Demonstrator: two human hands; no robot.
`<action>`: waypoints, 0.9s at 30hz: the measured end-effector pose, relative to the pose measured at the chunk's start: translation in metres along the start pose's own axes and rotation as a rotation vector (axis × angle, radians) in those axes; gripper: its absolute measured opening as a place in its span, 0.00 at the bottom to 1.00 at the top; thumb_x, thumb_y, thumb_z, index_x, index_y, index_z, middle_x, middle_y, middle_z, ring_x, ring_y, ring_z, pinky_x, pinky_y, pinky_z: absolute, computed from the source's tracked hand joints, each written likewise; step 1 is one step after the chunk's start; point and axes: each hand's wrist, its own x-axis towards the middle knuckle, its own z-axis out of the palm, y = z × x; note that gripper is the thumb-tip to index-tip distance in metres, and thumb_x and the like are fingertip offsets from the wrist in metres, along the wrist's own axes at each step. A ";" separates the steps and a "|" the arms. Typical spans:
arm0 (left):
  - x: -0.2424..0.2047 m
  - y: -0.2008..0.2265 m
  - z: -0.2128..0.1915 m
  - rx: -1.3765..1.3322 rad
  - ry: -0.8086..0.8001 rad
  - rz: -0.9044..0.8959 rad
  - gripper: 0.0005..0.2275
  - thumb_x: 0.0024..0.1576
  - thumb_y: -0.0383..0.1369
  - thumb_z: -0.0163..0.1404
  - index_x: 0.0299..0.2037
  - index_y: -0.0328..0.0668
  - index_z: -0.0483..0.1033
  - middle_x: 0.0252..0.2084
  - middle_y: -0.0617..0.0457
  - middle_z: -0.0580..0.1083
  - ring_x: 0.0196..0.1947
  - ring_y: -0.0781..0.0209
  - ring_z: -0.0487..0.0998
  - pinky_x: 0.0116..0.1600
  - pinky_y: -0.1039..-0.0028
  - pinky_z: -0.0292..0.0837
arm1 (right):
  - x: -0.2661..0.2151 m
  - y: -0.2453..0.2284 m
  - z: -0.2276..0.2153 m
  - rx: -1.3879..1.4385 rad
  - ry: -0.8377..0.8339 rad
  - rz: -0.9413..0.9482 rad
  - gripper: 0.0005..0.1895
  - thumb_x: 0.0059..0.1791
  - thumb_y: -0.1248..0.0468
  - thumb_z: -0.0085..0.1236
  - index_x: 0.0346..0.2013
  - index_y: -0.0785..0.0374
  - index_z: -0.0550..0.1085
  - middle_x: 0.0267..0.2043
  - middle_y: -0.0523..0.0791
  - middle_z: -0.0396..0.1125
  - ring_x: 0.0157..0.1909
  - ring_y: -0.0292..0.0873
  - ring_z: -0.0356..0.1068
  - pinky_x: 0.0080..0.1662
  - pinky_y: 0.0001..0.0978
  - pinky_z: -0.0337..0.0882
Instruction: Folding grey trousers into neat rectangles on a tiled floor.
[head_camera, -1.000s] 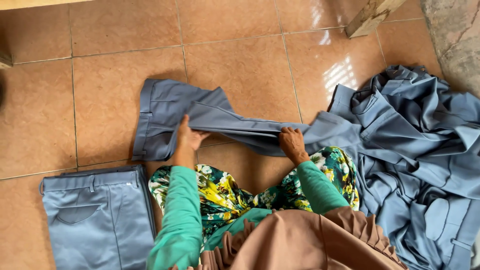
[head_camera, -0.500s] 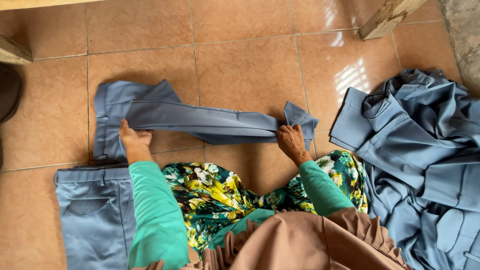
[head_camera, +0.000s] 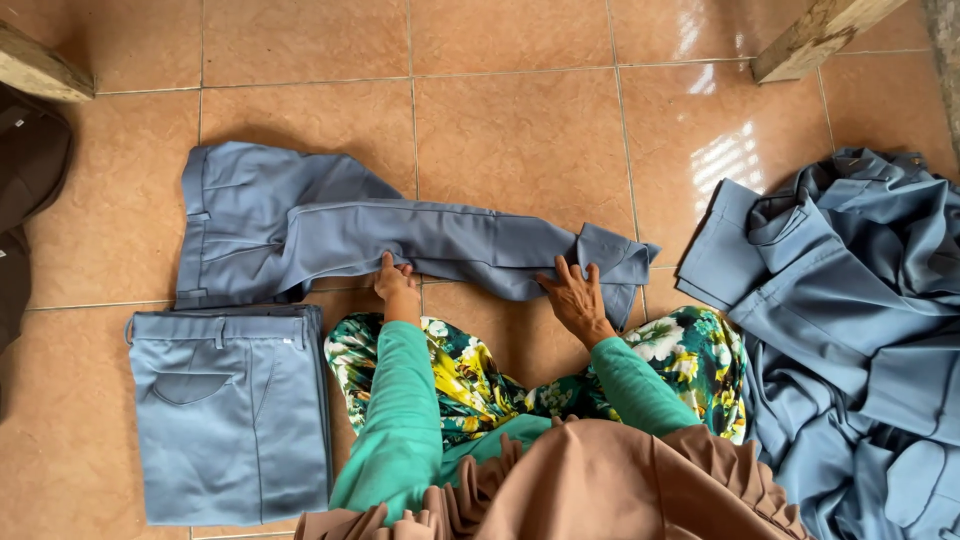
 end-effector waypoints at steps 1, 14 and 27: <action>-0.004 0.010 -0.001 -0.003 0.001 0.002 0.19 0.57 0.50 0.58 0.50 0.51 0.73 0.35 0.55 0.77 0.29 0.62 0.83 0.34 0.68 0.67 | 0.001 -0.002 -0.001 0.000 0.003 -0.003 0.21 0.48 0.58 0.58 0.55 0.36 0.73 0.61 0.46 0.56 0.49 0.45 0.65 0.60 0.53 0.54; -0.038 0.084 -0.046 -0.299 -0.431 -0.053 0.33 0.47 0.48 0.63 0.61 0.48 0.63 0.59 0.44 0.67 0.59 0.42 0.72 0.61 0.51 0.70 | 0.030 -0.008 0.002 0.135 0.224 0.100 0.07 0.51 0.57 0.53 0.41 0.55 0.74 0.67 0.42 0.59 0.63 0.42 0.59 0.60 0.51 0.50; -0.130 0.149 -0.002 -0.217 -0.343 0.043 0.40 0.60 0.47 0.59 0.74 0.49 0.42 0.76 0.23 0.39 0.74 0.21 0.40 0.74 0.38 0.36 | -0.029 0.038 -0.003 0.386 0.123 0.161 0.26 0.46 0.59 0.63 0.57 0.39 0.67 0.33 0.37 0.72 0.37 0.37 0.75 0.60 0.43 0.56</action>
